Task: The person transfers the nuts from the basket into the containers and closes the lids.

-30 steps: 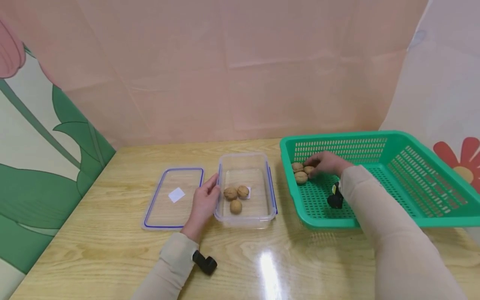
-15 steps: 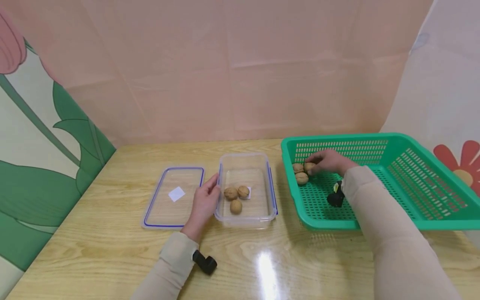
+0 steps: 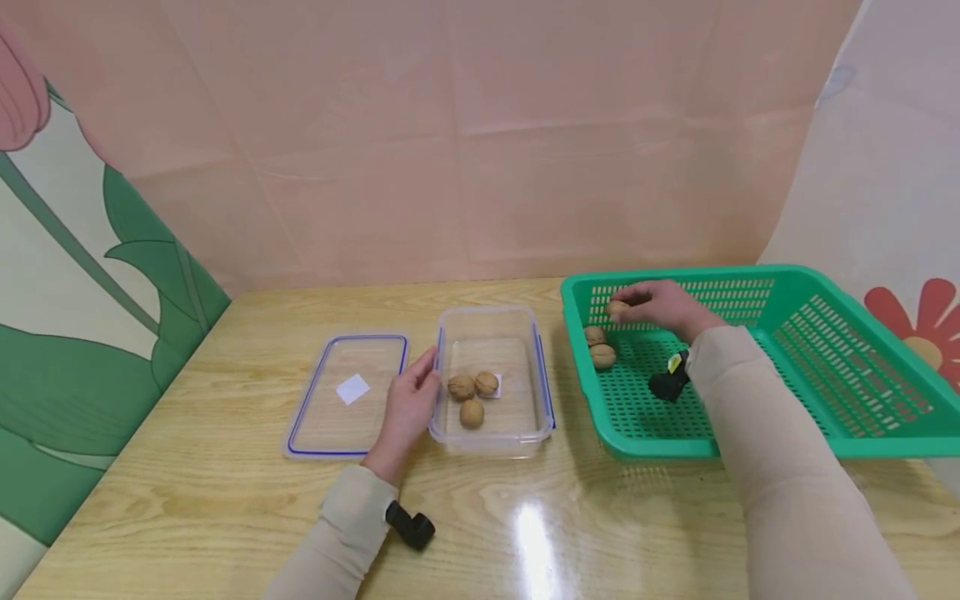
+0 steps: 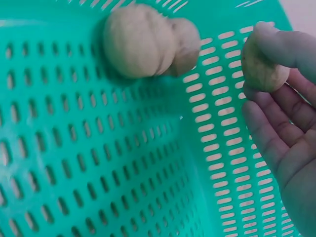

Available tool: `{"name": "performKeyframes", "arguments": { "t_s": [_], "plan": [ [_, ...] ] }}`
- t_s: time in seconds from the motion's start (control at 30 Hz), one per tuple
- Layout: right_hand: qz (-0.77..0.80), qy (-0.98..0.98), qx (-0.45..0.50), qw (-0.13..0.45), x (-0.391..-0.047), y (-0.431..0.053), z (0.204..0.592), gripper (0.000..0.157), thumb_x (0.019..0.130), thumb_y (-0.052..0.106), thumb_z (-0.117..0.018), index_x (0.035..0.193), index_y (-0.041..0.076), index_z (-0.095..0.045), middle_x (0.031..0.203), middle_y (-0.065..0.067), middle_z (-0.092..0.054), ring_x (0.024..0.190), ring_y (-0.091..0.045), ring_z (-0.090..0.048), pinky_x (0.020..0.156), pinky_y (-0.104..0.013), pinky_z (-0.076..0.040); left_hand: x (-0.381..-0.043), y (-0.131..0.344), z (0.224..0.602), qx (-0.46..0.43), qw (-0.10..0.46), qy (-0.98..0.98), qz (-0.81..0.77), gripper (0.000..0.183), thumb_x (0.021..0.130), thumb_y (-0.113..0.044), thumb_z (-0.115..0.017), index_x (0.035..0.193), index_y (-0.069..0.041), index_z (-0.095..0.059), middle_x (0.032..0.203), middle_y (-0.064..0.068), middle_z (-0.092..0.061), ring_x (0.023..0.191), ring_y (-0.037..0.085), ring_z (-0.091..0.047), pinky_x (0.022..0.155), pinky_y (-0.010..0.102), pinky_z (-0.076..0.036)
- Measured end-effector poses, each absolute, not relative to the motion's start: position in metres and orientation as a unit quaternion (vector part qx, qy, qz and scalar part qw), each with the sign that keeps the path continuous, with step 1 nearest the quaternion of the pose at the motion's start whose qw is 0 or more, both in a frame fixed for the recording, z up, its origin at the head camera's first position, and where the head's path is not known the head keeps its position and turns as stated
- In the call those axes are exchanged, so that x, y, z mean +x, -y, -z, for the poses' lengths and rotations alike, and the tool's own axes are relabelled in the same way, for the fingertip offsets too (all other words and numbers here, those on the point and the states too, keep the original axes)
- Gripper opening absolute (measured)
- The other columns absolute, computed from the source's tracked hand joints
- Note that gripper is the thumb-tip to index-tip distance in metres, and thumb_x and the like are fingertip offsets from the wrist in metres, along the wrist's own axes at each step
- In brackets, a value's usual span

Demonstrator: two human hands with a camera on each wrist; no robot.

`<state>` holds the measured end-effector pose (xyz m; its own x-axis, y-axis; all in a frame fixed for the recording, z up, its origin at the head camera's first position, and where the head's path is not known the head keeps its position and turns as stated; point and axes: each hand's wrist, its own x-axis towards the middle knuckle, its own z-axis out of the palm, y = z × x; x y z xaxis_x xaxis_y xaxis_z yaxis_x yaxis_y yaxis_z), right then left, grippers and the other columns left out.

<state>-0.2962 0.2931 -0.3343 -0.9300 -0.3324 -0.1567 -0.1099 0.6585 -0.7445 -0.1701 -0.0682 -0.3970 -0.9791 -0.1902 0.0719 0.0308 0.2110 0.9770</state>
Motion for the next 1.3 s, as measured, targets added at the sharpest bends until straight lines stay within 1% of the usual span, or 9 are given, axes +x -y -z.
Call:
{"name": "performKeyframes", "arguments": {
  "t_s": [0.13, 0.23, 0.37, 0.53, 0.63, 0.83, 0.97, 1.1, 1.3],
  "plan": [
    [0.424, -0.891, -0.111, 0.117, -0.295, -0.291, 0.329, 0.061, 0.082, 0.039, -0.067, 0.130, 0.006, -0.050, 0.110, 0.007, -0.061, 0.100, -0.008, -0.054, 0.099, -0.051, -0.039, -0.171, 0.068, 0.398, 0.053, 0.088, 0.775, 0.624, 0.045, 0.089, -0.010, -0.049, 0.134, -0.011, -0.047, 0.138, 0.006, -0.047, 0.127, 0.020, -0.044, 0.103, 0.030, -0.040],
    [0.444, -0.882, -0.112, 0.110, -0.294, -0.286, 0.325, 0.060, 0.083, 0.037, -0.067, 0.130, 0.005, -0.049, 0.104, 0.014, -0.060, 0.094, -0.001, -0.054, 0.102, -0.051, -0.036, -0.171, 0.068, 0.398, 0.053, 0.087, 0.775, 0.624, 0.045, 0.089, -0.009, -0.049, 0.134, -0.010, -0.047, 0.138, 0.006, -0.046, 0.127, 0.020, -0.043, 0.103, 0.030, -0.040],
    [0.480, -0.864, -0.118, 0.100, -0.292, -0.274, 0.321, 0.057, 0.084, 0.034, -0.067, 0.128, 0.002, -0.050, 0.100, 0.013, -0.061, 0.095, -0.006, -0.056, 0.100, -0.047, -0.037, -0.171, 0.068, 0.398, 0.052, 0.087, 0.775, 0.623, 0.045, 0.089, -0.009, -0.048, 0.134, -0.010, -0.047, 0.138, 0.006, -0.046, 0.128, 0.020, -0.043, 0.103, 0.030, -0.040],
    [0.504, -0.851, -0.113, 0.093, -0.288, -0.258, 0.316, 0.054, 0.083, 0.037, -0.067, 0.126, 0.007, -0.053, 0.104, 0.016, -0.061, 0.107, -0.012, -0.049, 0.103, -0.047, -0.035, -0.171, 0.067, 0.398, 0.052, 0.087, 0.777, 0.622, 0.045, 0.089, -0.009, -0.049, 0.134, -0.011, -0.047, 0.138, 0.006, -0.047, 0.127, 0.020, -0.044, 0.103, 0.030, -0.040],
    [0.521, -0.842, -0.109, 0.092, -0.284, -0.248, 0.312, 0.054, 0.083, 0.038, -0.066, 0.127, 0.009, -0.054, 0.107, 0.019, -0.060, 0.109, -0.011, -0.047, 0.104, -0.046, -0.034, -0.171, 0.067, 0.398, 0.055, 0.082, 0.776, 0.623, 0.046, 0.089, -0.009, -0.048, 0.135, -0.012, -0.047, 0.138, 0.005, -0.046, 0.127, 0.020, -0.043, 0.103, 0.030, -0.040],
    [0.544, -0.826, -0.124, 0.085, -0.278, -0.226, 0.305, 0.051, 0.084, 0.032, -0.066, 0.127, 0.007, -0.054, 0.103, 0.018, -0.063, 0.104, -0.005, -0.052, 0.100, -0.037, -0.040, -0.171, 0.067, 0.398, 0.050, 0.087, 0.773, 0.626, 0.045, 0.090, -0.009, -0.048, 0.134, -0.010, -0.047, 0.138, 0.007, -0.047, 0.127, 0.021, -0.044, 0.103, 0.031, -0.040],
    [0.577, -0.799, -0.144, 0.094, -0.275, -0.212, 0.301, 0.035, 0.086, 0.023, -0.066, 0.118, 0.012, -0.061, 0.099, 0.015, -0.065, 0.098, -0.005, -0.056, 0.090, -0.026, -0.047, -0.171, 0.067, 0.398, 0.047, 0.089, 0.773, 0.626, 0.045, 0.090, -0.008, -0.049, 0.134, -0.009, -0.047, 0.138, 0.007, -0.047, 0.127, 0.022, -0.044, 0.103, 0.032, -0.040],
    [0.593, -0.781, -0.165, 0.104, -0.271, -0.201, 0.297, 0.023, 0.086, 0.019, -0.065, 0.110, 0.019, -0.065, 0.097, 0.014, -0.065, 0.097, -0.005, -0.057, 0.084, -0.020, -0.048, -0.170, 0.068, 0.398, 0.051, 0.085, 0.777, 0.622, 0.045, 0.090, -0.010, -0.049, 0.135, -0.011, -0.047, 0.138, 0.005, -0.046, 0.127, 0.020, -0.043, 0.103, 0.031, -0.040],
    [0.581, -0.789, -0.163, 0.113, -0.266, -0.186, 0.294, 0.025, 0.086, 0.022, -0.066, 0.111, 0.018, -0.064, 0.097, 0.014, -0.065, 0.099, -0.006, -0.056, 0.090, -0.024, -0.042, -0.169, 0.067, 0.396, 0.053, 0.082, 0.777, 0.622, 0.045, 0.090, -0.010, -0.049, 0.135, -0.011, -0.047, 0.139, 0.005, -0.046, 0.128, 0.020, -0.043, 0.103, 0.031, -0.040]
  ]
}}
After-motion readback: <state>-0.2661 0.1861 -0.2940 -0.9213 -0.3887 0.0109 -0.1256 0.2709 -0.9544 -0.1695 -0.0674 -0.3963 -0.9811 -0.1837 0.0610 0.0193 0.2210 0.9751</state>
